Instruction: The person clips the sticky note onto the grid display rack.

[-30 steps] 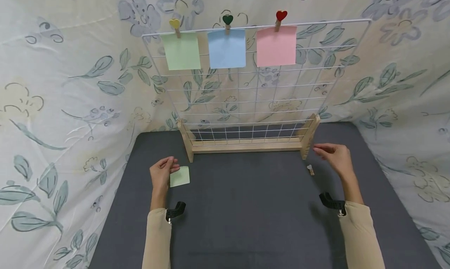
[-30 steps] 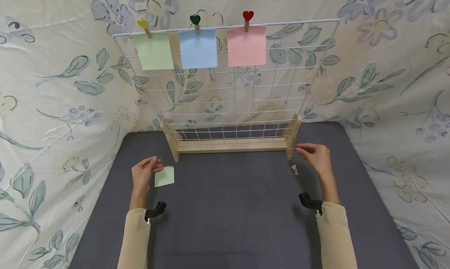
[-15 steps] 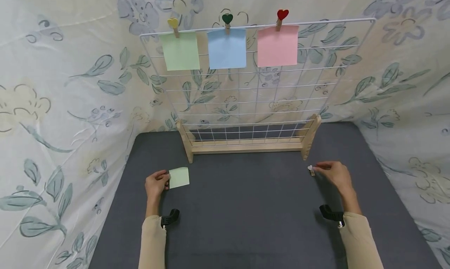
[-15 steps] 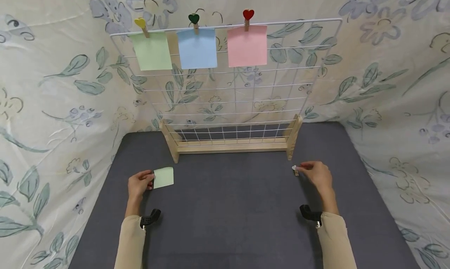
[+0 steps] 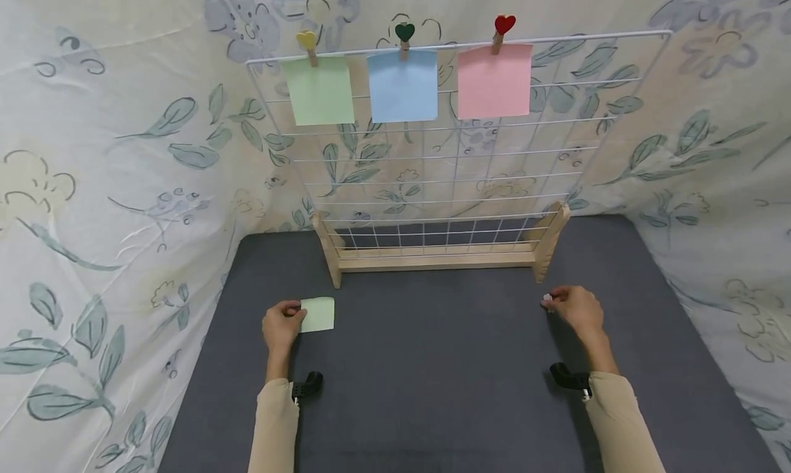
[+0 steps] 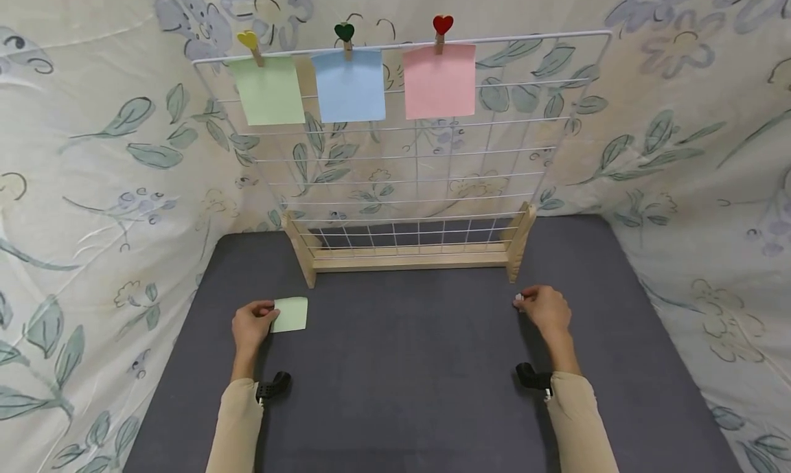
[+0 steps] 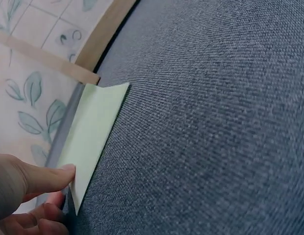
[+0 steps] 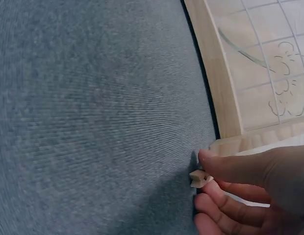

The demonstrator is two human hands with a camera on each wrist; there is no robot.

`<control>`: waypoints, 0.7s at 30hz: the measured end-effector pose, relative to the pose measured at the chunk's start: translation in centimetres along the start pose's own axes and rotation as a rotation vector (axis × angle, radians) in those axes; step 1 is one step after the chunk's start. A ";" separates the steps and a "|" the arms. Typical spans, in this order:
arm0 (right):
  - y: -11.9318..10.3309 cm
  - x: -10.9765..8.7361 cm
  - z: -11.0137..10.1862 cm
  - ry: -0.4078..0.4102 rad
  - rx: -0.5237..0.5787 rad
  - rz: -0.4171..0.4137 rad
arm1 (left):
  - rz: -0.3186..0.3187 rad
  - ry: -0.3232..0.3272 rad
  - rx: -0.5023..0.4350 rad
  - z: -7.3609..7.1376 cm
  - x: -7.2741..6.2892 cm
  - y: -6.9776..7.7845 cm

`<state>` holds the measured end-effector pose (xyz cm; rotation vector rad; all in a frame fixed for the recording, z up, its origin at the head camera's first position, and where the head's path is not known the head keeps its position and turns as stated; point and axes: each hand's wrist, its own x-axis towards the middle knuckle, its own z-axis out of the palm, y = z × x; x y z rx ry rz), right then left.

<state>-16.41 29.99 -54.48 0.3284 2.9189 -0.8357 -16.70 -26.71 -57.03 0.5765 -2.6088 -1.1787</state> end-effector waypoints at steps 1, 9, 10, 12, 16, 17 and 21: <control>0.0 0.0 0.0 -0.001 0.004 0.001 | 0.005 -0.003 0.003 0.0 0.0 0.0; -0.2 -0.6 -0.5 0.046 0.083 -0.040 | 0.075 -0.094 0.043 -0.4 -0.2 -0.3; -0.3 -0.8 -0.5 0.058 0.090 -0.046 | 0.082 -0.096 0.039 -0.4 -0.2 -0.3; -0.4 -1.0 -0.6 0.082 0.101 -0.063 | 0.087 -0.090 0.034 -0.5 -0.3 -0.5; -0.6 -1.2 -0.8 0.119 0.133 -0.092 | 0.068 -0.116 -0.010 -0.9 -0.5 -0.6; -0.6 -1.2 -0.9 0.126 0.144 -0.095 | 0.053 -0.135 -0.033 -1.1 -0.5 -0.5; -0.7 -1.2 -1.2 0.150 0.186 -0.099 | -0.018 -0.253 -0.178 -1.8 -0.6 -0.2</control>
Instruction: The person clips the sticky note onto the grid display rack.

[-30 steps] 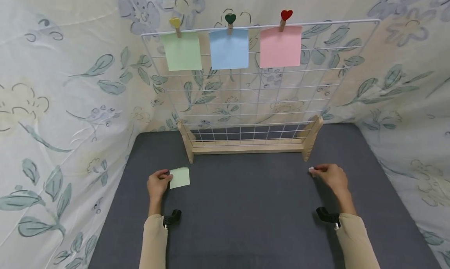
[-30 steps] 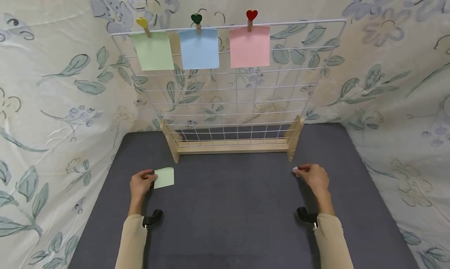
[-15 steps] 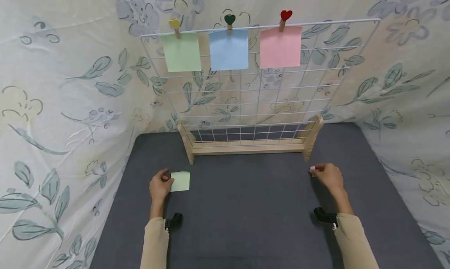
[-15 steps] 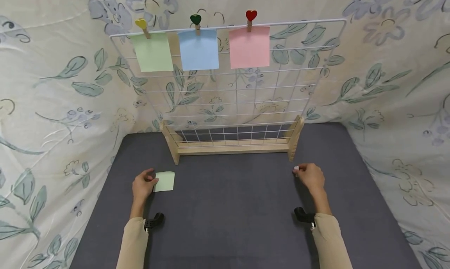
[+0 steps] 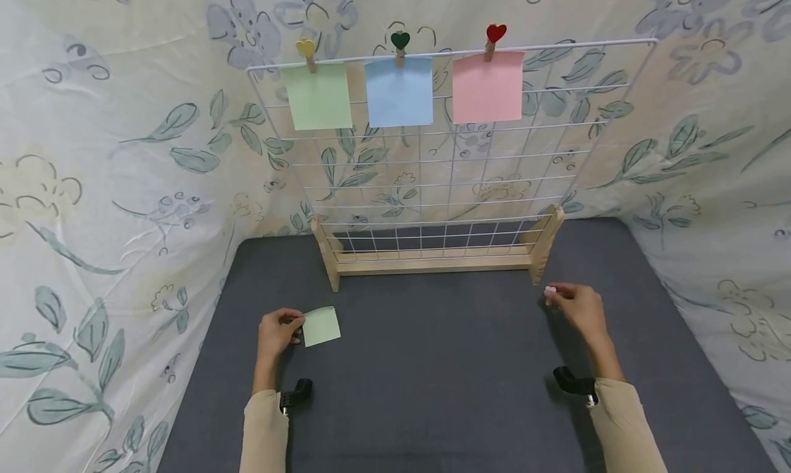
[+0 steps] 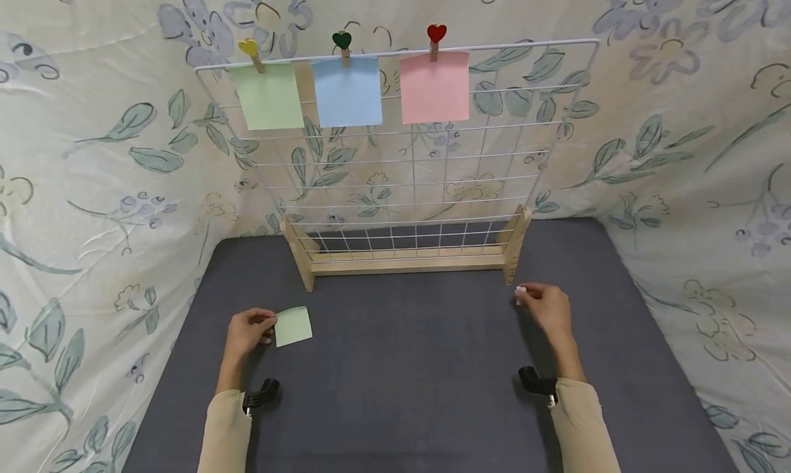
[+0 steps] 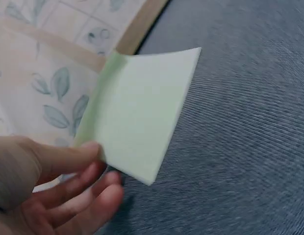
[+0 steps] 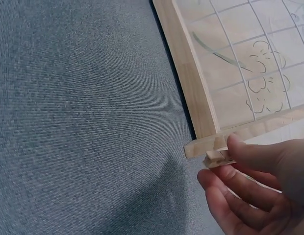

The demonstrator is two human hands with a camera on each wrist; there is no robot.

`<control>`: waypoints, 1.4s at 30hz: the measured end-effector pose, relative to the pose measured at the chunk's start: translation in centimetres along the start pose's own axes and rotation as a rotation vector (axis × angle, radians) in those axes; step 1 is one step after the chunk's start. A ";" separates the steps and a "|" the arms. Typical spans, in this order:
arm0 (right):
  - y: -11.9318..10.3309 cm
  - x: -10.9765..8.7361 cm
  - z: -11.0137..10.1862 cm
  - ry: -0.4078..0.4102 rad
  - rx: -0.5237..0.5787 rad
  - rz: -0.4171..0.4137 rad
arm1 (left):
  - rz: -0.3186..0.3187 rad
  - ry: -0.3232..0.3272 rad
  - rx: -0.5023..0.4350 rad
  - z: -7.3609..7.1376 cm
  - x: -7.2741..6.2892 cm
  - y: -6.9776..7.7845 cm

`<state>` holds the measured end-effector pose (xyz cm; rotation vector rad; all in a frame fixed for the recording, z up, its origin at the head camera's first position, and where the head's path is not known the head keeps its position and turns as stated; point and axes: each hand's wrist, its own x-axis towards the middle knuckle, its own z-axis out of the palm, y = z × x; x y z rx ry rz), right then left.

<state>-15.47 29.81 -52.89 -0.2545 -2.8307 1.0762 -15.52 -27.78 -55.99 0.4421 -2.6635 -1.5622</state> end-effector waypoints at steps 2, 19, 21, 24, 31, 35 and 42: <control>-0.1 0.0 -0.1 0.013 0.009 0.005 | -0.029 -0.054 -0.080 -0.3 -0.1 0.2; -0.2 -0.2 -0.7 0.033 0.027 -0.002 | -0.086 -0.192 -0.367 0.5 -0.3 1.4; -0.1 -0.1 -0.8 0.032 0.021 0.000 | -0.086 -0.200 -0.354 0.8 -0.4 1.7; -0.4 -0.1 -1.1 0.033 0.016 0.006 | -0.083 -0.215 -0.339 1.3 -0.6 2.2; -1.1 0.1 -2.6 0.073 0.001 -0.024 | -0.045 -0.221 -0.315 2.2 -0.7 3.6; -0.9 1.1 -3.4 0.115 0.069 -0.044 | -0.007 -0.209 -0.336 2.8 -0.6 4.8; -3.0 1.4 -5.4 0.160 0.036 -0.119 | 0.055 -0.184 -0.386 4.3 -0.3 7.3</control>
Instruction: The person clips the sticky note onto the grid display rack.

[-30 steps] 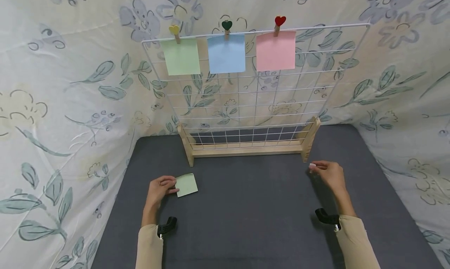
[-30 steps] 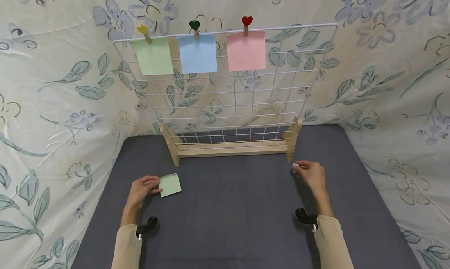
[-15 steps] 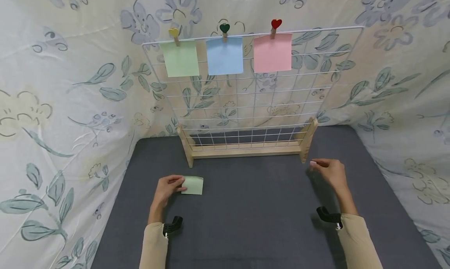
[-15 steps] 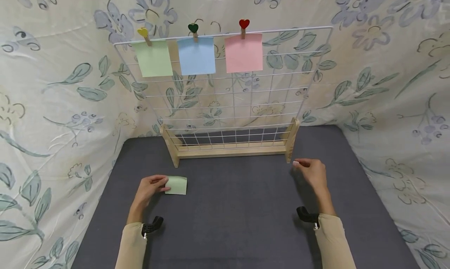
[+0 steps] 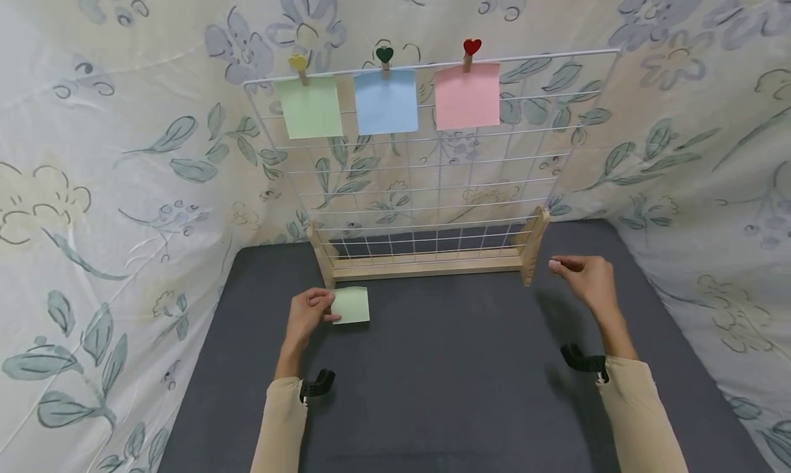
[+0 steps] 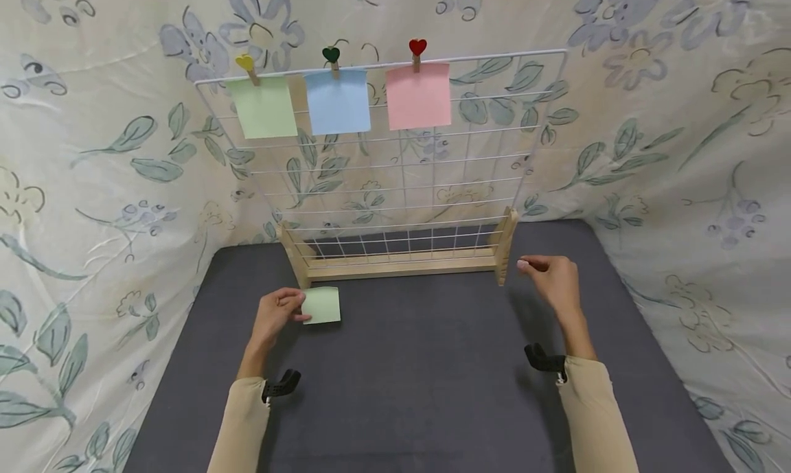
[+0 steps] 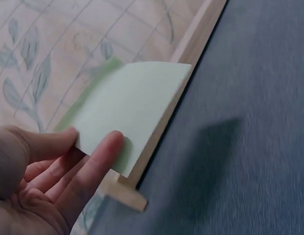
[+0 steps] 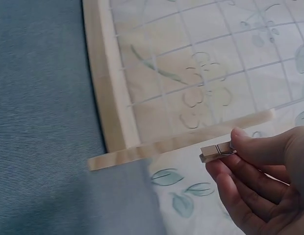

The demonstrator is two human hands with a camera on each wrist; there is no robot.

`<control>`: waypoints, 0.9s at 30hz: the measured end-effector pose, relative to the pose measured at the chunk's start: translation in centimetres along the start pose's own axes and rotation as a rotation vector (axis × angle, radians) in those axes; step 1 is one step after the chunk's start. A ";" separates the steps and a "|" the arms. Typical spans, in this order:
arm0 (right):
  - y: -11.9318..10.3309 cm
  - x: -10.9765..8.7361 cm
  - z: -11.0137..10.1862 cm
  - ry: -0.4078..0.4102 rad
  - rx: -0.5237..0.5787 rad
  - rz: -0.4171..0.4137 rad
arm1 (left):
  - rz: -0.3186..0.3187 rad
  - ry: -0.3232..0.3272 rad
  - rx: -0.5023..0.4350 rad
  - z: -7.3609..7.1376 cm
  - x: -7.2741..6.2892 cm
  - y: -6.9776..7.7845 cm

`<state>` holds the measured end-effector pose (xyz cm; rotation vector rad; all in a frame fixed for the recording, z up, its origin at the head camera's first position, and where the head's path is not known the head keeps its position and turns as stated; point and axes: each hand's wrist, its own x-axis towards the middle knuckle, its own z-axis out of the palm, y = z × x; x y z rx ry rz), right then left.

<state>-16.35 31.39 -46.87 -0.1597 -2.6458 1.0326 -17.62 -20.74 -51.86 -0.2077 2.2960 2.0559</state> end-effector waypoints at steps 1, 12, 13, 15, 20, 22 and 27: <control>-0.3 0.1 -0.2 0.009 -0.009 -0.006 | 0.001 0.005 0.002 0.3 0.0 0.2; -2.6 1.1 -2.3 0.044 -0.011 -0.027 | 0.039 0.006 0.015 3.7 0.6 2.5; -2.7 1.1 -2.3 0.041 -0.012 -0.026 | 0.049 0.003 0.013 4.0 0.6 2.7; -2.9 1.2 -2.3 0.030 -0.012 -0.030 | 0.066 -0.004 0.003 4.5 0.6 3.0; -3.4 1.1 -2.1 0.018 0.001 -0.037 | 0.094 -0.029 -0.014 6.0 0.6 3.8; -3.7 1.3 -2.2 0.025 0.010 -0.040 | 0.106 -0.037 -0.021 6.7 0.7 4.3; -4.9 2.3 -2.7 0.043 0.011 -0.075 | 0.131 -0.067 -0.059 8.1 1.0 6.0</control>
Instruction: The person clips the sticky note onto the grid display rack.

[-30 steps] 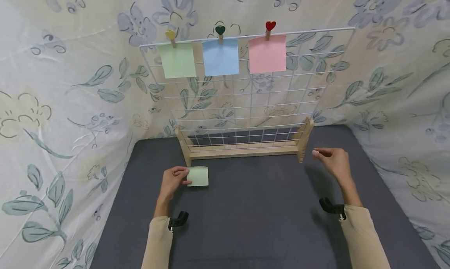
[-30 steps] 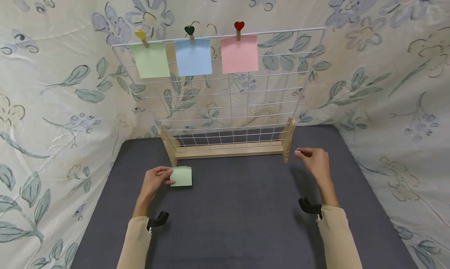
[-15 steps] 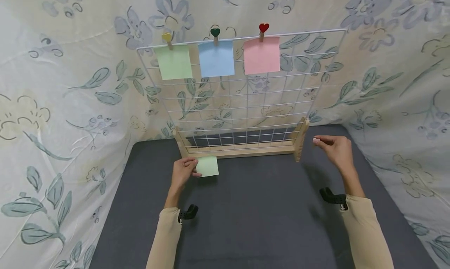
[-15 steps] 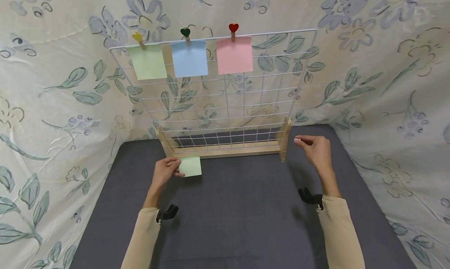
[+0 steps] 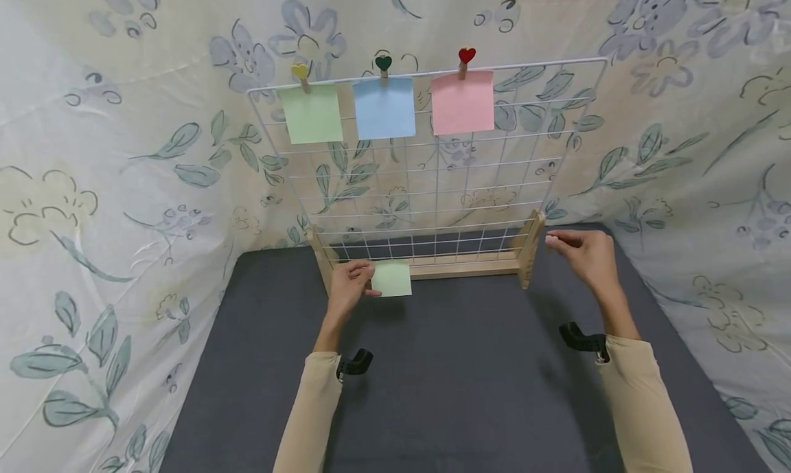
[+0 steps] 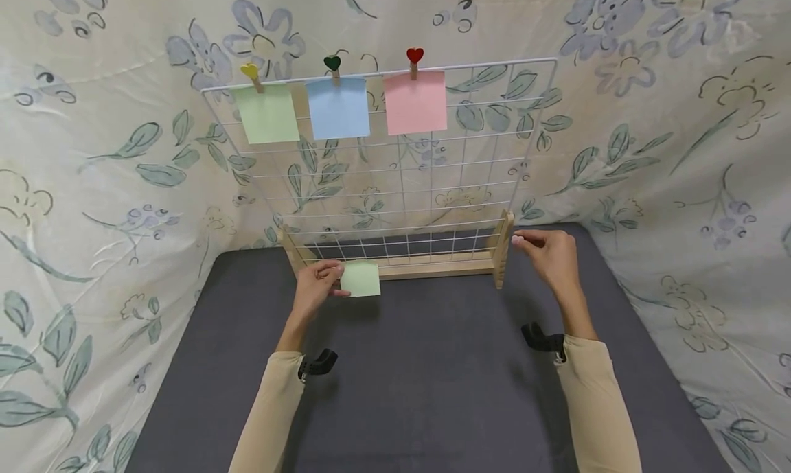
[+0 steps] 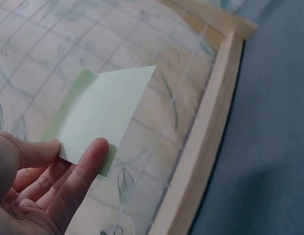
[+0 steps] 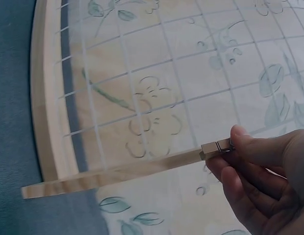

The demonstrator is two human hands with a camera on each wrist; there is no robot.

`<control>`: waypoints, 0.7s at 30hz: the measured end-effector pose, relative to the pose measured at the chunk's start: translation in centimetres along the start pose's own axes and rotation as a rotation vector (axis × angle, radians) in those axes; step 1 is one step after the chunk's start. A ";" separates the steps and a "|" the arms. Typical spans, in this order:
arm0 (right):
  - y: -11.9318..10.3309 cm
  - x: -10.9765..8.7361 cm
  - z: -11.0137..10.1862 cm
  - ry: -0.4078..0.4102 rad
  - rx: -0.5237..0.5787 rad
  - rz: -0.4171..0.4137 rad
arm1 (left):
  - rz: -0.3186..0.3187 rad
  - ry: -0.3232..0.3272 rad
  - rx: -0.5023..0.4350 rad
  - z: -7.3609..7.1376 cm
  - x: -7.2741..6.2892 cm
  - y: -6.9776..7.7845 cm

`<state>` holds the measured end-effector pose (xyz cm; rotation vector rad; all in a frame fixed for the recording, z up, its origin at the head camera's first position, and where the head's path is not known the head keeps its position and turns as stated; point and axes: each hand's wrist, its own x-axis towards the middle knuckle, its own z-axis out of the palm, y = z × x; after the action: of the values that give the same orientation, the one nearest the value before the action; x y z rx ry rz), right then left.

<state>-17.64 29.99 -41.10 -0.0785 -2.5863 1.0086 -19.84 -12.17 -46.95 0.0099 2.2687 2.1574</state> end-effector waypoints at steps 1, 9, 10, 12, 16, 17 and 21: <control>-0.3 0.2 -0.2 0.000 0.001 -0.004 | 0.003 -0.009 -0.010 0.3 0.1 0.3; -2.1 1.7 -1.5 0.029 0.023 -0.049 | 0.051 -0.037 -0.038 2.4 0.7 2.4; -2.4 1.8 -1.6 0.034 0.026 -0.052 | 0.051 -0.039 -0.037 2.7 0.8 2.6; -2.8 2.0 -1.9 0.045 0.029 -0.054 | 0.054 -0.048 -0.035 3.2 0.9 3.1; -3.6 2.3 -2.3 0.054 0.030 -0.059 | 0.071 -0.070 -0.037 4.1 0.9 4.2; -3.8 2.4 -2.5 0.054 0.029 -0.061 | 0.081 -0.076 -0.039 4.4 0.9 4.5; -4.8 2.7 -3.2 0.041 0.037 -0.050 | 0.129 -0.104 -0.037 5.4 1.0 5.9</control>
<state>-18.67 28.99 -34.86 -0.0247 -2.5190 1.0250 -20.82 -6.44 -41.34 0.2693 2.2286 2.2010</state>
